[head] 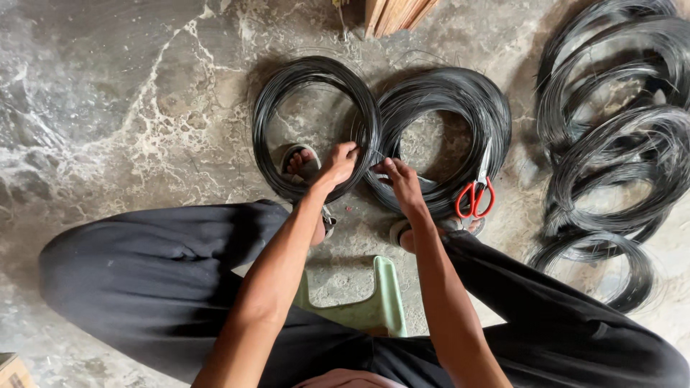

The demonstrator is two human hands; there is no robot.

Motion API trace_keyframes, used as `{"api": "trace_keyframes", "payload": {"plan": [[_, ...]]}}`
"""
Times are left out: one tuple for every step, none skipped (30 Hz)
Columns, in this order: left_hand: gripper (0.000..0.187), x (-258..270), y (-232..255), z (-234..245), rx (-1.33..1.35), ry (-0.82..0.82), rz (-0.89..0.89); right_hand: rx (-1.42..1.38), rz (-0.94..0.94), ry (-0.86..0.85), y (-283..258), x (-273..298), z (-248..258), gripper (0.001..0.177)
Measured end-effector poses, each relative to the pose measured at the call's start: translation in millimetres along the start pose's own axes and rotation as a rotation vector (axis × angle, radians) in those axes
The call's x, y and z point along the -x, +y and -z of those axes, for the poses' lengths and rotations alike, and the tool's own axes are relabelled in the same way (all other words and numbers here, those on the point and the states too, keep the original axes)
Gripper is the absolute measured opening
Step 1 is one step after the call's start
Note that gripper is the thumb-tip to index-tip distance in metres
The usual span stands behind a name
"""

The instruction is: The person hangs a coil of black wire on a hook scale to weigh it, then places it on the floor. They use red-handled shears to cut a section of the wire from the coil and arrange the cut pieces.

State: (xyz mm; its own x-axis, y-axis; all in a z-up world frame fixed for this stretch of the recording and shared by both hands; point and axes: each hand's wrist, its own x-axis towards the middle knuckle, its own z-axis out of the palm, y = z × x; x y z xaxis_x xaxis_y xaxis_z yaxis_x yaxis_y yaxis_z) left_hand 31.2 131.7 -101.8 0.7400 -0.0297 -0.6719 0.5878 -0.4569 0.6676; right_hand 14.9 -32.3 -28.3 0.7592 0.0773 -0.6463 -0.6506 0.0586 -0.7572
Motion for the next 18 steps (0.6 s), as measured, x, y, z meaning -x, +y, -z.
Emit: {"api": "trace_keyframes", "payload": {"plan": [[0.025,5,4,5,-0.065,0.001,-0.012,0.107,0.014,0.016,7,-6,1,0.031],[0.025,9,8,11,-0.129,0.001,-0.023,0.215,0.029,0.032,15,-11,1,0.03],[0.025,16,18,17,-0.132,0.004,-0.021,0.211,0.029,0.028,35,-24,5,0.03],[0.029,23,29,23,-0.141,-0.063,-0.085,0.353,0.143,0.051,56,-36,9,0.024],[0.035,29,40,31,-0.152,-0.129,-0.149,0.493,0.261,0.072,77,-49,11,0.02],[0.035,36,50,38,-0.156,-0.124,-0.148,0.488,0.264,0.068,71,-50,1,0.02],[0.038,44,59,43,-0.151,-0.138,-0.164,0.594,0.436,0.086,67,-47,-7,0.014],[0.041,53,68,47,-0.146,-0.153,-0.18,0.697,0.61,0.104,63,-44,-15,0.01],[0.041,52,66,46,-0.151,-0.15,-0.179,0.692,0.612,0.103,69,-48,-15,0.01],[0.043,51,65,45,-0.128,-0.136,-0.191,0.609,0.479,0.042,75,-51,-16,0.007],[0.045,50,63,44,-0.105,-0.123,-0.202,0.525,0.347,-0.02,82,-53,-16,0.008],[0.045,49,58,40,-0.109,-0.121,-0.199,0.52,0.347,-0.023,45,-33,-31,0.008],[0.044,46,53,36,-0.096,-0.088,-0.199,0.405,0.279,-0.071,9,-13,-45,0.009],[0.042,44,48,31,-0.082,-0.055,-0.2,0.29,0.211,-0.119,-27,6,-58,0.012],[0.042,40,38,25,-0.084,-0.052,-0.197,0.288,0.211,-0.124,-11,-5,-54,0.012],[0.038,36,28,20,-0.175,-0.014,-0.24,0.256,0.218,-0.168,6,-16,-50,0.014],[0.036,32,19,12,-0.266,0.022,-0.285,0.225,0.224,-0.208,22,-27,-44,0.016],[0.036,38,25,19,-0.267,0.021,-0.284,0.224,0.224,-0.208,18,-27,-46,0.016]]}}
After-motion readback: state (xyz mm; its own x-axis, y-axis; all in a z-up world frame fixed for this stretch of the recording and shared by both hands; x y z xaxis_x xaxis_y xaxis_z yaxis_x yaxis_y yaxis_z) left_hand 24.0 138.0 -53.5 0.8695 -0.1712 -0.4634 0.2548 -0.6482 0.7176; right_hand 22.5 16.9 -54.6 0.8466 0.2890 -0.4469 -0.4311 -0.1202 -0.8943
